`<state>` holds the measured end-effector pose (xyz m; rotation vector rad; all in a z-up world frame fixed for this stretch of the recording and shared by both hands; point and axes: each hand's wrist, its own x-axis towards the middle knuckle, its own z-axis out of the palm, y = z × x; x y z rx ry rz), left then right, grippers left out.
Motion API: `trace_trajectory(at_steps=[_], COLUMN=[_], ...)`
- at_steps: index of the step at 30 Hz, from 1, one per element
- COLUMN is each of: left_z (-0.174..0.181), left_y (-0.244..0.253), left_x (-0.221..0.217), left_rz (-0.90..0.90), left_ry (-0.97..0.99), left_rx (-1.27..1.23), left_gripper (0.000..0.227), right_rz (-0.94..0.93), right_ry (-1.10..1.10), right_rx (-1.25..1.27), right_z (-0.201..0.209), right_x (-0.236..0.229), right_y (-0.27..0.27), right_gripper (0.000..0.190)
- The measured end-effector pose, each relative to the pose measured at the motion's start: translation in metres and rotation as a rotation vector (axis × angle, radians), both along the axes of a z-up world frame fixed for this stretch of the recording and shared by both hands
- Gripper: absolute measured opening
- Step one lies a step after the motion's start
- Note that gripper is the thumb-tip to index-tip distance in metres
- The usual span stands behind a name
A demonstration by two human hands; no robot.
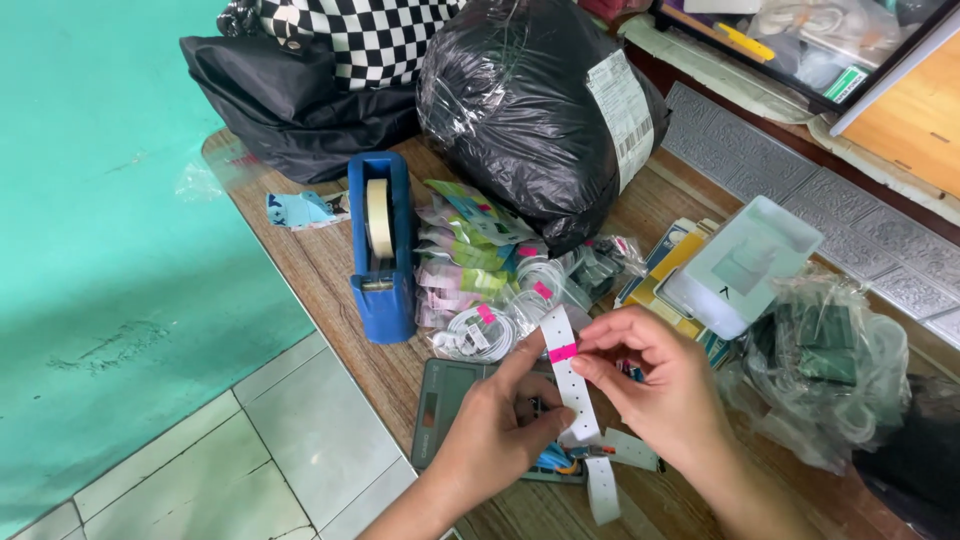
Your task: The person wraps pink tape around the ends of blue cables and secures them with clear tape. They then use a blue pen to write on a white label attached to the cable before placing the finished item on the table.
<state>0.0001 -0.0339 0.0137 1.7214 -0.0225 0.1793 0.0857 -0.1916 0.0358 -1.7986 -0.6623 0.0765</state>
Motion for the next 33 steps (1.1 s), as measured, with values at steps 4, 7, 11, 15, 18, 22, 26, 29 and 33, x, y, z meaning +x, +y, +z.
trace_trajectory(at_steps=[4,7,11,15,18,22,26,29,33], left_z=[-0.004,0.006,0.011,0.008,-0.005,0.002,0.009,0.007,0.003], left_y=[0.007,0.012,0.011,0.008,0.005,0.003,0.001,0.000,-0.001], left_x=[0.002,0.006,0.010,0.011,0.012,0.008,0.007,0.006,0.006], left_rz=[-0.033,-0.096,-0.119,-0.076,-0.048,0.001,0.037,0.052,0.057], left_ry=[-0.024,0.100,0.134,0.215,0.114,0.206,0.278,0.292,0.212], left_rx=[-0.034,-0.250,-0.247,-0.284,-0.413,-0.486,-0.494,-0.469,-0.411], left_gripper=[0.071,0.051,0.030,0.023,0.007,0.018,0.017,0.014,0.012], right_rz=[-0.028,-0.041,0.000,0.044,0.020,0.009,0.019,0.054,0.077], right_ry=[-0.199,-0.317,-0.490,-0.556,-0.631,-0.646,-0.686,-0.725,-0.753], right_rx=[-0.098,-0.169,-0.184,-0.159,-0.231,-0.234,-0.191,-0.186,-0.206], right_z=[0.017,0.024,0.033,0.031,0.023,0.025,0.024,0.023,0.019], right_x=[-0.009,-0.016,-0.023,-0.024,-0.020,-0.022,-0.023,-0.022,-0.021], right_y=[0.006,0.004,0.006,0.006,0.002,0.002,0.001,0.001,0.000], right_gripper=[0.020,0.024,0.023,0.028,0.038,0.042,0.041,0.038,0.038])
